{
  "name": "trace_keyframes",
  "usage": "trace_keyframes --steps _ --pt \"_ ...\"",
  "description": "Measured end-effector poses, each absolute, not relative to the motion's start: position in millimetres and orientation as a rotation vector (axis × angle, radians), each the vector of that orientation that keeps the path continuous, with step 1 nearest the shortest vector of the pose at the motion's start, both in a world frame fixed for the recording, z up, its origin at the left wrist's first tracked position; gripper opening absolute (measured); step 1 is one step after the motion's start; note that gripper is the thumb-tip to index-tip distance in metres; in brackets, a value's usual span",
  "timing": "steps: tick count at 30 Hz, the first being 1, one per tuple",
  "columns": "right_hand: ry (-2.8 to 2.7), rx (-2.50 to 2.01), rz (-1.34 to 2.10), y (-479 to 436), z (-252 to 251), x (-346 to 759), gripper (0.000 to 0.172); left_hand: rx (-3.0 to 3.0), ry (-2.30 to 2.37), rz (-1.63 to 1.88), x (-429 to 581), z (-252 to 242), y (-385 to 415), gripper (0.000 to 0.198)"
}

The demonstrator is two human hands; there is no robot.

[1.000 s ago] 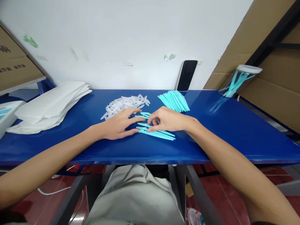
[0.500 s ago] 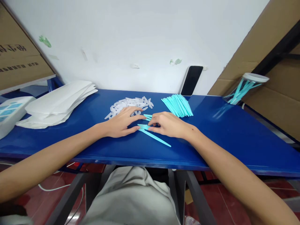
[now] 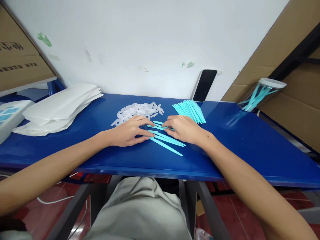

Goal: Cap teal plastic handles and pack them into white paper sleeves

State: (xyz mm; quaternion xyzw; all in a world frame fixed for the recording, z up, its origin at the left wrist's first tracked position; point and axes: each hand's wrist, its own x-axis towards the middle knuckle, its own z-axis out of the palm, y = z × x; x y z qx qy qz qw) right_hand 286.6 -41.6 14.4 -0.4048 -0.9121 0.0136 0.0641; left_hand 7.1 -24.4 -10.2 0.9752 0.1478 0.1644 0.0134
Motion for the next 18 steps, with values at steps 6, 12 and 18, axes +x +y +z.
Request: trace_keyframes --steps 6,12,18 --pt "-2.786 -1.174 0.085 -42.0 15.6 286.1 0.037 3.052 0.451 0.399 10.9 -9.1 -30.3 0.038" --pt "-2.776 -1.157 0.226 -42.9 19.0 290.9 0.036 3.033 0.503 0.387 9.6 -10.1 -28.7 0.037" --pt "-2.721 -1.176 0.254 -47.6 20.7 283.6 0.034 3.018 0.481 0.432 9.8 -10.1 -27.1 0.035"
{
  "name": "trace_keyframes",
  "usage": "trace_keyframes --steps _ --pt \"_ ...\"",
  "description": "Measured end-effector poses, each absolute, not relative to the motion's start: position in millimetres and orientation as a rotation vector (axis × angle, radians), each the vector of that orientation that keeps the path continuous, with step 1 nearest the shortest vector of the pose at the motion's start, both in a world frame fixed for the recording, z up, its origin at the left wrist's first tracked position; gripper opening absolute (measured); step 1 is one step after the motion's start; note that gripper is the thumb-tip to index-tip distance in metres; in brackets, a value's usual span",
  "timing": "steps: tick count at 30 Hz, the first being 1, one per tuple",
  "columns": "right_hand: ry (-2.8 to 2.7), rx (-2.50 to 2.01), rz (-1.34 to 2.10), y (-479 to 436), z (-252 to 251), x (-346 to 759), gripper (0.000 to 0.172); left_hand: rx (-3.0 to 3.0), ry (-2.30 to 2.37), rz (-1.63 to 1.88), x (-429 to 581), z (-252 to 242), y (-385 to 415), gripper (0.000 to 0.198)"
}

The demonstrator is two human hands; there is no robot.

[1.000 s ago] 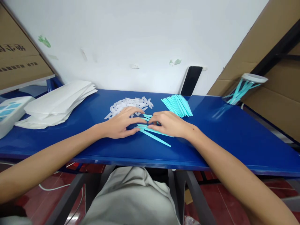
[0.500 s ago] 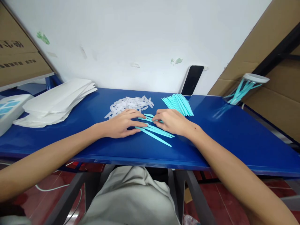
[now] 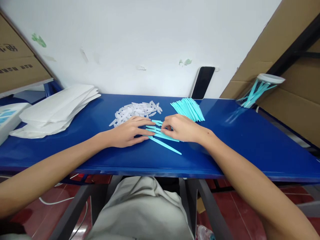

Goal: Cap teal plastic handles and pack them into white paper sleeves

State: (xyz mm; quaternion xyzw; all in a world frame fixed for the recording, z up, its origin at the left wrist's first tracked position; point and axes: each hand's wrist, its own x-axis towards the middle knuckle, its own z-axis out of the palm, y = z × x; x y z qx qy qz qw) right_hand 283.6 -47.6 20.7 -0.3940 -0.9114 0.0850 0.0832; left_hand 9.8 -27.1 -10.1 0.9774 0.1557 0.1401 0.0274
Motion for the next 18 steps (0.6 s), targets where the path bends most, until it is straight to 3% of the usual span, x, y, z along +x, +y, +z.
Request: trace_keyframes --steps 6,18 --pt "-2.692 -1.337 -0.051 -46.1 14.8 280.8 0.041 2.975 0.507 0.469 9.6 -12.9 -26.0 0.045" --pt "-2.700 -1.233 0.049 -38.5 11.1 283.7 0.029 3.109 0.487 0.424 10.3 -11.6 -29.8 0.039"
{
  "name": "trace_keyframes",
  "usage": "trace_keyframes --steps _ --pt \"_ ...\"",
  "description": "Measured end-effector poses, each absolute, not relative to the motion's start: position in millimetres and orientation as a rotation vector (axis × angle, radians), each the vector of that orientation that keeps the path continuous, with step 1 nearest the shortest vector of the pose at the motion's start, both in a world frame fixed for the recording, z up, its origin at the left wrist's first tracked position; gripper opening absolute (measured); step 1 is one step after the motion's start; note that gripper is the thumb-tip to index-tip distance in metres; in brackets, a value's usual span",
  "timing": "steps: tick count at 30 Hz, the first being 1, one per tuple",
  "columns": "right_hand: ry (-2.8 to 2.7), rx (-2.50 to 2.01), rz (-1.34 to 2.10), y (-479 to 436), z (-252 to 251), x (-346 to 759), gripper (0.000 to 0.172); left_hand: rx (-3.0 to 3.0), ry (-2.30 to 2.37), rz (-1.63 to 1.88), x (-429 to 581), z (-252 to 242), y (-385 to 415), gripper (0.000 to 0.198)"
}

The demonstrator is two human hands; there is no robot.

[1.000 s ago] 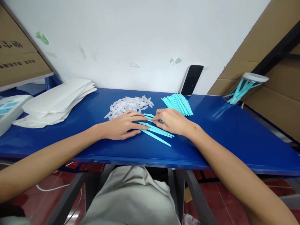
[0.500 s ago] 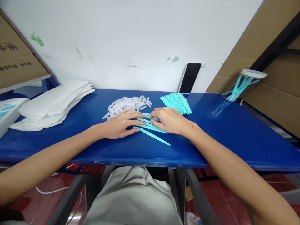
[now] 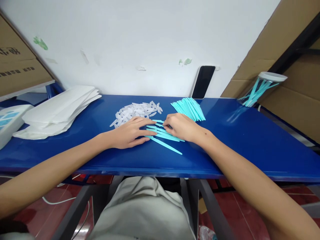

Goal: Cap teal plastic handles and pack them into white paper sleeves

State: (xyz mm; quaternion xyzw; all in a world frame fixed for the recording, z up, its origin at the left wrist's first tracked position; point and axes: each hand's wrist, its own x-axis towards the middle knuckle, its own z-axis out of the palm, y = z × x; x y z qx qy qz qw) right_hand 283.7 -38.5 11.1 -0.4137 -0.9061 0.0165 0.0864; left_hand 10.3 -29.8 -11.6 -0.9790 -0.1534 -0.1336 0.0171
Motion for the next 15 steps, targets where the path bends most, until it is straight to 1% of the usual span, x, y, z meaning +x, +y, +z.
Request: trace_keyframes --steps 4,8,11,15 --pt "-2.615 -1.203 0.121 -38.2 7.7 280.2 0.027 -3.050 -0.447 -0.336 13.1 -10.8 -31.7 0.041" --pt "-2.602 -1.137 0.164 -37.4 3.1 278.5 0.029 -3.066 -0.483 -0.296 14.0 -10.9 -31.5 0.046" --pt "-2.616 -1.150 0.120 -36.4 3.8 281.3 0.032 -3.075 -0.550 -0.330 12.2 -10.9 -30.2 0.050" --pt "-2.567 -1.243 -0.007 -36.0 8.6 286.1 0.034 -3.079 -0.651 -0.370 9.2 -10.6 -28.9 0.050"
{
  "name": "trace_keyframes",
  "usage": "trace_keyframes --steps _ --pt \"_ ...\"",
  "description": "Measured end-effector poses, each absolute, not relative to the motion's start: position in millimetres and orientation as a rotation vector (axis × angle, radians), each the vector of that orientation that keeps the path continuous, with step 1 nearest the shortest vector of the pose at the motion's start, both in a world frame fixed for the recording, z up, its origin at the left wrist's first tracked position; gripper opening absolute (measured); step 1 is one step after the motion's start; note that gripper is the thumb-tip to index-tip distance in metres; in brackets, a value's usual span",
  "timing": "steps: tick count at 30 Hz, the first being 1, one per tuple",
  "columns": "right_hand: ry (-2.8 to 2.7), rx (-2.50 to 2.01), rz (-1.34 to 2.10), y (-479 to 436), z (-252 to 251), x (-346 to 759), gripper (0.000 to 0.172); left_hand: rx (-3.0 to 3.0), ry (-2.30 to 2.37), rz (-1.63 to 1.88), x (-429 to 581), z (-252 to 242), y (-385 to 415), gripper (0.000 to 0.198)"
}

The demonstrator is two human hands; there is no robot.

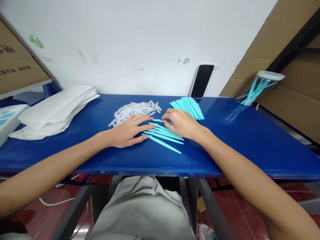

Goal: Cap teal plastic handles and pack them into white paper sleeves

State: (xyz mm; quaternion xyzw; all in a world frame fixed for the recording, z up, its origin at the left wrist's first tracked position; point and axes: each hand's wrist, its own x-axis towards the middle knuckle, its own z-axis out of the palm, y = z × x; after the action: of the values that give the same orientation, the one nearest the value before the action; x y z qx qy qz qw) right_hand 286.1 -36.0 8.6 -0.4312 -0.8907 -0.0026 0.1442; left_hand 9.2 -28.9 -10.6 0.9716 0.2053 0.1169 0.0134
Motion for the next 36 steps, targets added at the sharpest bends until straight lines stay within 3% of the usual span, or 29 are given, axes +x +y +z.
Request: trace_keyframes --steps 9,20,36 --pt "-2.573 -1.236 0.077 -41 13 282 0.028 2.944 0.866 0.337 8 -12 -29 0.059" --pt "-2.600 -1.278 0.059 -42 11 279 0.031 3.031 0.435 0.519 9 -8 -29 0.036" --pt "-2.627 -1.247 0.091 -44 4 276 0.036 3.054 0.486 0.433 11 -10 -32 0.039"
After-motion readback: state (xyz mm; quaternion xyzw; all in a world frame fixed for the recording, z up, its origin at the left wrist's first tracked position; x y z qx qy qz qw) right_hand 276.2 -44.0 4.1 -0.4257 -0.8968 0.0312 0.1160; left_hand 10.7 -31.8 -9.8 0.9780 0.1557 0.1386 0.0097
